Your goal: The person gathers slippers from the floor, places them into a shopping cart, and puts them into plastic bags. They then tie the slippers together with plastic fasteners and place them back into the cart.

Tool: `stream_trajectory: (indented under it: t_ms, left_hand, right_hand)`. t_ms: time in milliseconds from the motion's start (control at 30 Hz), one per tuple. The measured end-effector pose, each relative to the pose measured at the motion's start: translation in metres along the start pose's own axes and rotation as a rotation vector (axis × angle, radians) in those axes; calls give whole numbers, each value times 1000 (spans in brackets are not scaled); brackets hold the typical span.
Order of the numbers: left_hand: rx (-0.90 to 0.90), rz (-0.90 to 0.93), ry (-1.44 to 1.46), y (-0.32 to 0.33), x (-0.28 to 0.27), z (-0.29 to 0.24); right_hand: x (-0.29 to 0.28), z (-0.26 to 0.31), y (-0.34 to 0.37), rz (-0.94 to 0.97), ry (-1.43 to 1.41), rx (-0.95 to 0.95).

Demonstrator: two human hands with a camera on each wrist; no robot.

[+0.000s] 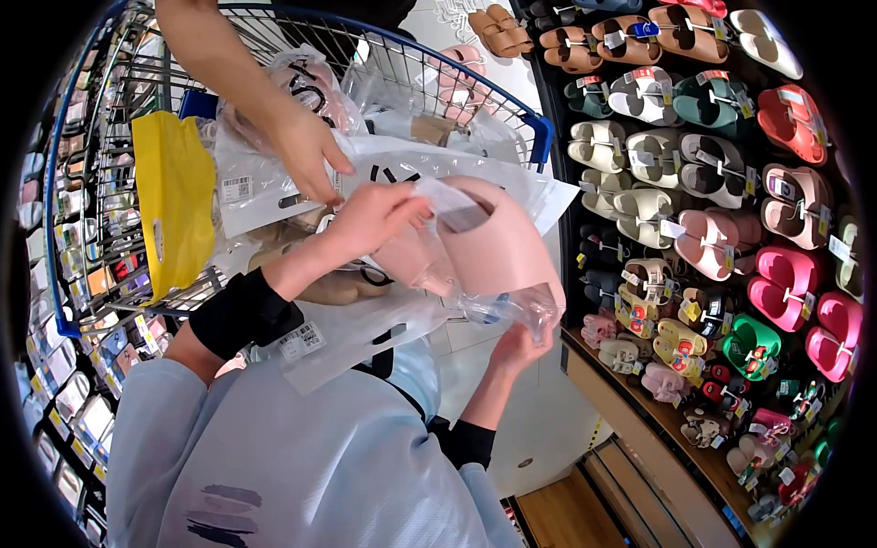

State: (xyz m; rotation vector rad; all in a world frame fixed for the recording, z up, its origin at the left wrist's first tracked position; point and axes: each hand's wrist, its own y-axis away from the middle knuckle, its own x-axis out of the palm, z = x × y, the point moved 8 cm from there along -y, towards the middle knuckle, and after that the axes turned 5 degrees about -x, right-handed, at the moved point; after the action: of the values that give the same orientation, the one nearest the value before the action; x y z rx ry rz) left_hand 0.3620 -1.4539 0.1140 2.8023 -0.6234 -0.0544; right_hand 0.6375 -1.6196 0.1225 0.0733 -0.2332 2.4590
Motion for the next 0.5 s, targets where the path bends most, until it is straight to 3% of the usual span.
stream_trajectory:
  t_ms: [67, 133, 300, 400, 467, 500]
  left_hand:
    - [-34, -74, 37, 4, -18, 5]
    - [8, -186, 247, -1, -52, -6]
    - [-13, -135, 369, 1, -60, -8]
    - [110, -191, 181, 18, -69, -26]
    - [412, -221, -172, 32, -74, -54]
    - [471, -237, -346, 36, -74, -65]
  right_hand:
    - [-24, -5, 1, -154, 87, 103]
    - [-29, -4, -5, -91, 36, 59]
    - [-42, -13, -1, -85, -122, 114]
    - [-41, -23, 0, -49, -212, 158]
    - [-39, -31, 1, -45, -237, 179]
    - [-44, -38, 3, -82, -256, 224]
